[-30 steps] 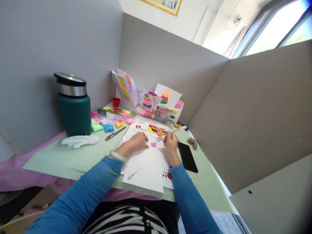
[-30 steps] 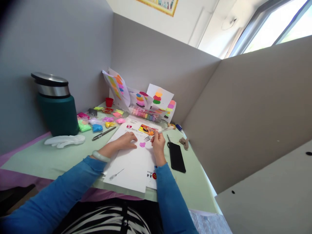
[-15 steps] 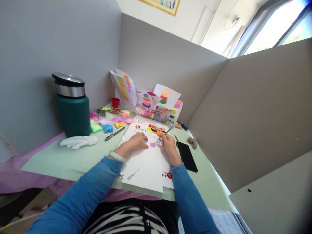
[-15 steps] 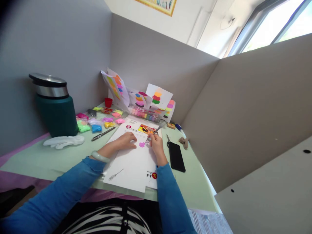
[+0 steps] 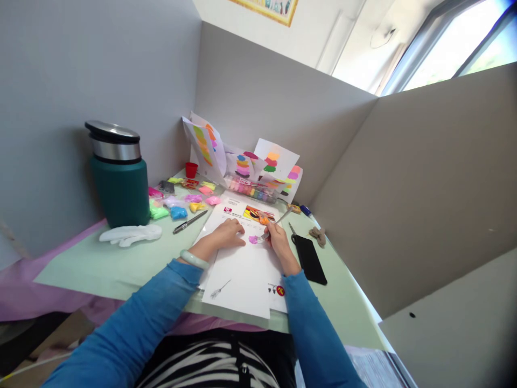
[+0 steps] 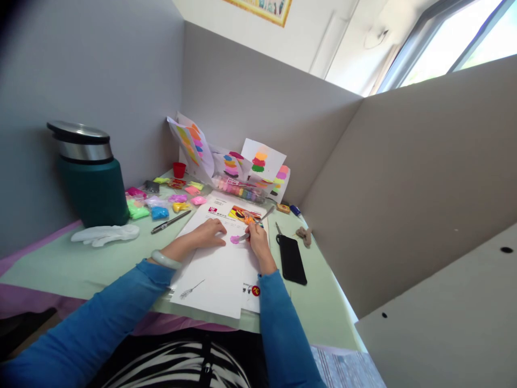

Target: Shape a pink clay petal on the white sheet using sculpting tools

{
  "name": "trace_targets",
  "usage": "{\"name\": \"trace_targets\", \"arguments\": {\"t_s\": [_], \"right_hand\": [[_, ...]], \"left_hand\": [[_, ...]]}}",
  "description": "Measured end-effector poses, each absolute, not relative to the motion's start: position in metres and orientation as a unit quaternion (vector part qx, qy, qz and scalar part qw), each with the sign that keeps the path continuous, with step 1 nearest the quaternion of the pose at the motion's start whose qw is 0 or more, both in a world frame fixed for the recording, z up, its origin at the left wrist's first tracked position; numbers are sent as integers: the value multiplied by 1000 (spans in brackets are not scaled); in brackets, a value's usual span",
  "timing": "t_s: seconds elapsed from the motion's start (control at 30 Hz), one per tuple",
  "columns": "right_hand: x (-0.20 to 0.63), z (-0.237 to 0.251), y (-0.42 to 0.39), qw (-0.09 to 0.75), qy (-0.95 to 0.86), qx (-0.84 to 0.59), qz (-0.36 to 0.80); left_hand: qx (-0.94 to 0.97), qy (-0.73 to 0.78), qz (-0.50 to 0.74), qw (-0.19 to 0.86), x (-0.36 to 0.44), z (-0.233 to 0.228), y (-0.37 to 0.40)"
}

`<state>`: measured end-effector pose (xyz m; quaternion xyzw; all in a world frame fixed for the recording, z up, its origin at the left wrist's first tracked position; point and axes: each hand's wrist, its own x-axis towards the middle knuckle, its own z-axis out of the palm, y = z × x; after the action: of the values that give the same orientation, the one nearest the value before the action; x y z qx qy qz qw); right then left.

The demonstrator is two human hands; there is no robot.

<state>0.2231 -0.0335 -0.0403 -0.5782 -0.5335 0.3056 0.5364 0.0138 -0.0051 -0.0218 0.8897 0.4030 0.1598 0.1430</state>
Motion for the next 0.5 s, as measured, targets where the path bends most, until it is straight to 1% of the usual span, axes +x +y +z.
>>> {"name": "trace_targets", "arguments": {"t_s": [0.17, 0.33, 0.43, 0.5], "right_hand": [[223, -45, -33, 513, -559, -591, 274], [231, -47, -33, 471, -595, -618, 204], [237, -45, -34, 471, -599, -627, 160], [237, -44, -36, 487, -590, -627, 145]], "left_hand": [[889, 406, 160, 140, 14, -23, -5], [889, 406, 158, 139, 15, -24, -4], [888, 409, 155, 141, 15, -24, -3], [887, 411, 155, 141, 15, -24, -3]]}}
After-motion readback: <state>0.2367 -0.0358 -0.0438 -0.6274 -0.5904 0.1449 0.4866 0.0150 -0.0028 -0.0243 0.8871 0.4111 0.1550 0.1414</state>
